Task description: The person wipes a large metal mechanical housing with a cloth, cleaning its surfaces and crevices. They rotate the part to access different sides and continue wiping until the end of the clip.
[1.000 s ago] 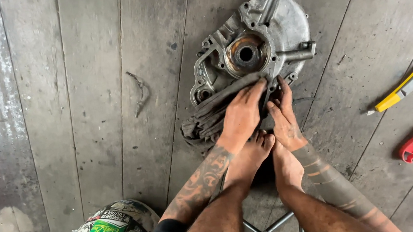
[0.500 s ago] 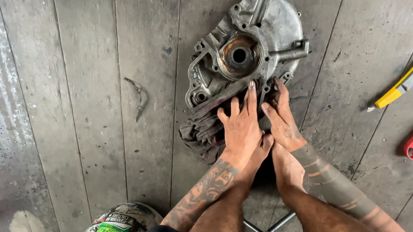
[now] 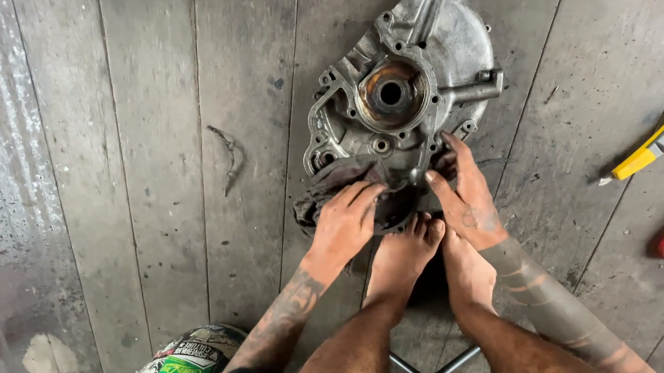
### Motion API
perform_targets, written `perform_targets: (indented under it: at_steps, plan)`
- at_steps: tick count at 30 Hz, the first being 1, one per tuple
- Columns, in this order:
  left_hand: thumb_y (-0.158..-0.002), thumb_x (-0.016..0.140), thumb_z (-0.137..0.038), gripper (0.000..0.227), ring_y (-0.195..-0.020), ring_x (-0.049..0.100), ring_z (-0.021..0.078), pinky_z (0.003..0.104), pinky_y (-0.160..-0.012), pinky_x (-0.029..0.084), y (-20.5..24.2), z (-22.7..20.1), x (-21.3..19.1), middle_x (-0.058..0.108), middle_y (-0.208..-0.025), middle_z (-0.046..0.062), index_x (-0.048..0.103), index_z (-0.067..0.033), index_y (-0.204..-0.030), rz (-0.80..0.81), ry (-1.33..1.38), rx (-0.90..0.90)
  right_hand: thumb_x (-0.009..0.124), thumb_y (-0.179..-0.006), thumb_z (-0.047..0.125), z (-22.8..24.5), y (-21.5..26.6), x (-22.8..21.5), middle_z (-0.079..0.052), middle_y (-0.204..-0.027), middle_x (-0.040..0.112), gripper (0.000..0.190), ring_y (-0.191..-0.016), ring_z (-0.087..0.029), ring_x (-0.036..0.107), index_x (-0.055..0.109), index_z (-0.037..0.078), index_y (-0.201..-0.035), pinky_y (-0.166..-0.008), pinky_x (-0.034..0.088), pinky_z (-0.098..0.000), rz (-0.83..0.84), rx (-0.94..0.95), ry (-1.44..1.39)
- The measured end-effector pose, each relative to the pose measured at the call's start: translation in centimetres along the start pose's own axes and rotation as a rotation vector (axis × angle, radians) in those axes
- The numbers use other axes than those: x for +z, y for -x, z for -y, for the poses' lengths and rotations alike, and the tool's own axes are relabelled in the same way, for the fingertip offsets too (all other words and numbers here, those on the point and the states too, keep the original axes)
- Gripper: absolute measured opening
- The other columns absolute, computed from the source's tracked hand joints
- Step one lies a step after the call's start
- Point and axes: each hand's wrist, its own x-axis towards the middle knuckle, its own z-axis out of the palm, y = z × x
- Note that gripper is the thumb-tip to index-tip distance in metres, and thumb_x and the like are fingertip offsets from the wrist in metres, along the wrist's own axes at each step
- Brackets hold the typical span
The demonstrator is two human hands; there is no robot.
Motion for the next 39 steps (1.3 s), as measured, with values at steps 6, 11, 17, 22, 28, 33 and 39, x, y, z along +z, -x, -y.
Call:
perform_targets:
  at_steps: [6,11,17,22,28,33,39]
  plan:
    - [-0.095,0.060,-0.007,0.019,-0.091,0.071,0.0313,0.041,-0.081,0.059,-1.2,2.8,-5.5,0.069,-0.100,0.011,0.071,-0.0016,-0.110,0.134,1.572,-0.051,0.066,-0.083,0.040,4.2,0.7,-0.3,-0.019,-0.124,0.062,0.075,-0.117,-0.041,0.060,0.054,0.001,-0.145,-0.104,0.044,-0.0505,0.319,-0.436,-0.102]
    - [-0.108,0.051,-0.028,0.023,-0.107,0.068,0.0265,0.041,-0.102,0.056,-3.6,2.5,-10.9,0.068,-0.110,0.007,0.061,-0.0074,-0.112,0.094,1.552,-0.005,0.052,-0.103,0.035,7.6,2.2,-1.4,-0.011,-0.120,0.066,0.035,-0.107,-0.025,0.061,0.066,0.005,-0.116,-0.091,0.051,-0.0403,0.519,-0.330,-0.384]
    - [-0.102,0.055,-0.032,0.043,-0.124,0.063,0.0274,0.045,-0.109,0.050,-5.0,4.4,-8.9,0.062,-0.133,0.013,0.050,-0.0068,-0.136,0.074,1.207,-0.248,0.068,-0.083,0.019,0.8,4.4,-9.6,-0.023,-0.115,0.072,0.044,-0.106,-0.036,0.071,0.066,-0.007,-0.119,-0.100,0.056,-0.0425,0.022,-0.043,-0.642]
    - [-0.087,0.067,-0.063,0.113,-0.153,0.020,0.0448,0.063,-0.119,0.019,-3.5,6.3,-0.7,0.018,-0.165,0.027,0.009,-0.0010,-0.161,0.357,0.757,-0.709,0.054,-0.090,0.025,-3.8,8.6,4.8,-0.011,-0.114,0.064,0.033,-0.106,-0.028,0.062,0.059,0.009,-0.119,-0.096,0.051,-0.0393,-0.060,0.032,0.562]
    - [-0.096,0.061,-0.020,0.067,-0.106,0.056,0.0417,0.051,-0.076,0.052,-1.2,6.6,7.2,0.048,-0.127,0.021,0.032,0.0044,-0.152,0.232,0.642,-0.643,0.044,-0.097,0.025,-7.4,10.1,6.3,-0.003,-0.116,0.057,0.025,-0.109,-0.022,0.056,0.053,0.020,-0.120,-0.097,0.047,-0.0375,-0.109,0.134,1.422]
    - [-0.105,0.044,-0.010,0.050,-0.149,0.032,0.0463,0.056,-0.111,0.042,-0.9,10.4,8.2,0.042,-0.156,0.025,0.034,0.0047,-0.153,0.302,0.799,-0.423,0.045,-0.096,0.026,-7.3,10.0,6.3,-0.004,-0.116,0.059,0.022,-0.111,-0.024,0.056,0.054,0.021,-0.116,-0.097,0.046,-0.0381,-0.120,0.147,1.431]
    - [-0.101,0.054,0.000,0.056,-0.073,0.076,0.0240,0.052,-0.100,0.054,-6.6,16.0,5.1,0.035,-0.160,0.029,0.040,-0.0026,-0.155,0.499,0.749,-0.311,0.044,-0.097,0.026,-8.7,10.2,6.5,-0.005,-0.121,0.060,0.026,-0.117,-0.026,0.057,0.055,0.020,-0.120,-0.101,0.046,-0.0402,-0.128,0.149,1.402]
